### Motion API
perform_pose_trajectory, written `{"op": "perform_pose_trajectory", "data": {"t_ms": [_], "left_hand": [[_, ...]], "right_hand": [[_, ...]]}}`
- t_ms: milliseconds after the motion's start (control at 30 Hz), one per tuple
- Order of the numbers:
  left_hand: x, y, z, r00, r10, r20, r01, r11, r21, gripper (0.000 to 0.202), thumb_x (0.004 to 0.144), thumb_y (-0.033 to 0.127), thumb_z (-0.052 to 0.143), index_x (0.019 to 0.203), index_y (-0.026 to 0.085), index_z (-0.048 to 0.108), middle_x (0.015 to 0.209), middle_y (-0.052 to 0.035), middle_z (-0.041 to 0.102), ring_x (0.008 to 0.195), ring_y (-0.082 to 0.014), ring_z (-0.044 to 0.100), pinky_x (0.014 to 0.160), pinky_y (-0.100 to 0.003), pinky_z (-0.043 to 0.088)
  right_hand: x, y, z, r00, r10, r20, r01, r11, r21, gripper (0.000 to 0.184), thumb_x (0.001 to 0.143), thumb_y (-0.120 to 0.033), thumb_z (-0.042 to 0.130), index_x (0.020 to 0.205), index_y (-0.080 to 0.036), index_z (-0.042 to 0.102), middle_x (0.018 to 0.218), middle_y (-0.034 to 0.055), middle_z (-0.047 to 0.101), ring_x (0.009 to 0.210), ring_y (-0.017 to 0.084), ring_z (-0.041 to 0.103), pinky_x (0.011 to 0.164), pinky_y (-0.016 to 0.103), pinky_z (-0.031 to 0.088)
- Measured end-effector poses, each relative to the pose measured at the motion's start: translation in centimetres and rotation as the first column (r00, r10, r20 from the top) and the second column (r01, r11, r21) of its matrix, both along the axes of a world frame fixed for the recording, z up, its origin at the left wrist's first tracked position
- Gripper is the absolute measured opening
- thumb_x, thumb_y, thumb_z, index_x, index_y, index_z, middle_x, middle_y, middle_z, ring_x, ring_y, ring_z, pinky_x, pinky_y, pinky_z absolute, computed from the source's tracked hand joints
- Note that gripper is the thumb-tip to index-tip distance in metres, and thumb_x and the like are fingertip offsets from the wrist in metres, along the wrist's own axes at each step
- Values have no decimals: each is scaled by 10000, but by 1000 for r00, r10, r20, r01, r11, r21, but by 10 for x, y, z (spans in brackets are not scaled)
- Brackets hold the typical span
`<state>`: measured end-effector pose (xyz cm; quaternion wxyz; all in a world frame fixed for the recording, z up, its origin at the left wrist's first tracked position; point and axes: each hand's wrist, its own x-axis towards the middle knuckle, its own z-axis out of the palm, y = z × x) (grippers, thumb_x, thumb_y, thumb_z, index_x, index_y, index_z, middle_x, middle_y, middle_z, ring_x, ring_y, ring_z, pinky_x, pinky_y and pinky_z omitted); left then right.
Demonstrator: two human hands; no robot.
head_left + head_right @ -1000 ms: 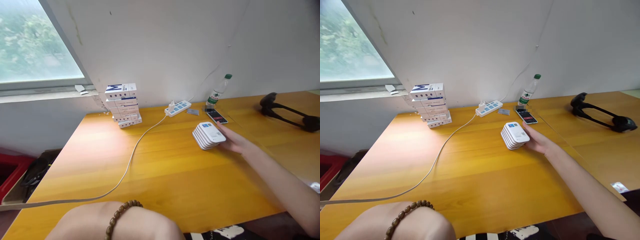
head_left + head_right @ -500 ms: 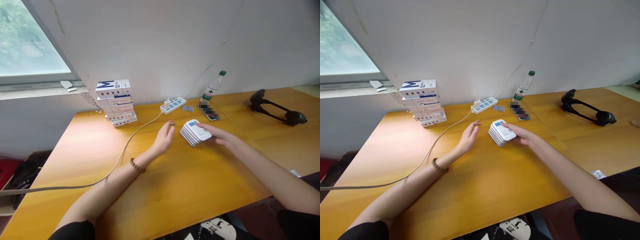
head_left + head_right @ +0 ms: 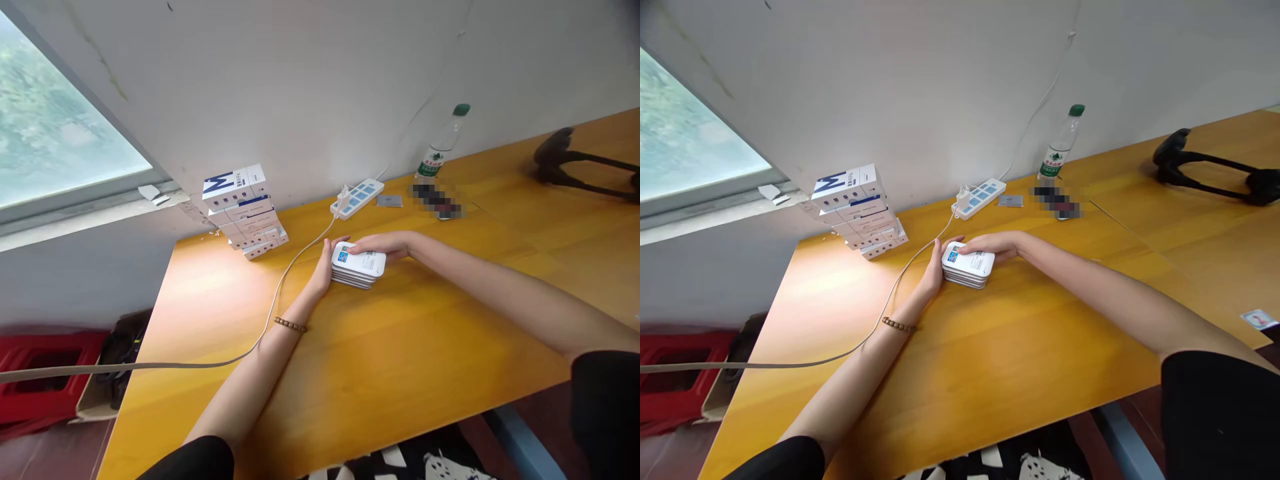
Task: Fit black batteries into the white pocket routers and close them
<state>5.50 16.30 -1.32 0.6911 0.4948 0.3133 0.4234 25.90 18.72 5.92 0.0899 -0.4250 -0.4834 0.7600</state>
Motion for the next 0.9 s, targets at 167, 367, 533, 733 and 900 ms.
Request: {"op": "perform_pose_trajectory", "data": {"t_ms": [167, 367, 533, 733, 900], "left_hand": [[-6, -32, -4, 972, 227, 64, -223, 973, -56, 715, 1008, 819, 488, 1304, 213, 726, 1428, -106, 731, 1423, -347, 615, 1211, -431, 450], [5, -51, -13, 906, 418, 67, -411, 907, -91, 577, 1034, 726, 539, 1219, 231, 772, 1515, -93, 682, 1520, -345, 534, 1280, -440, 390], [-2, -52, -13, 899, 431, 69, -428, 902, -65, 688, 996, 802, 531, 1258, 203, 744, 1336, -130, 776, 1361, -359, 668, 1176, -465, 500], [-1, -36, -4, 901, 427, 81, -421, 904, -77, 690, 1046, 806, 363, 1185, 261, 762, 1426, -108, 741, 1506, -336, 560, 1212, -448, 468], [6, -33, -2, 934, 348, 83, -348, 937, -15, 714, 1032, 801, 401, 1187, 207, 766, 1414, -147, 737, 1460, -352, 599, 1196, -438, 485]], "right_hand": [[-17, 16, -4, 965, 259, 35, -260, 965, 19, 550, 827, -553, 896, 1164, -147, 744, 1033, 107, 829, 855, 217, 792, 764, 297, 636], [-16, 25, -1, 944, 330, 18, -331, 942, 53, 526, 848, -639, 855, 1066, -166, 784, 1080, 114, 843, 952, 252, 800, 843, 319, 634], [0, -3, -15, 948, -264, -175, 289, 948, 135, 595, 1005, -740, 585, 1067, -188, 802, 1309, 151, 797, 1281, 289, 721, 1085, 378, 568], [-10, -62, -52, 777, -510, -368, 594, 789, 161, 777, 984, -886, 408, 1205, -243, 781, 1325, 107, 800, 1239, 294, 747, 1007, 398, 594], [-36, -63, -60, 706, -585, -399, 674, 728, 125, 791, 904, -947, 477, 906, -214, 774, 857, 84, 828, 880, 282, 792, 754, 355, 592]]}}
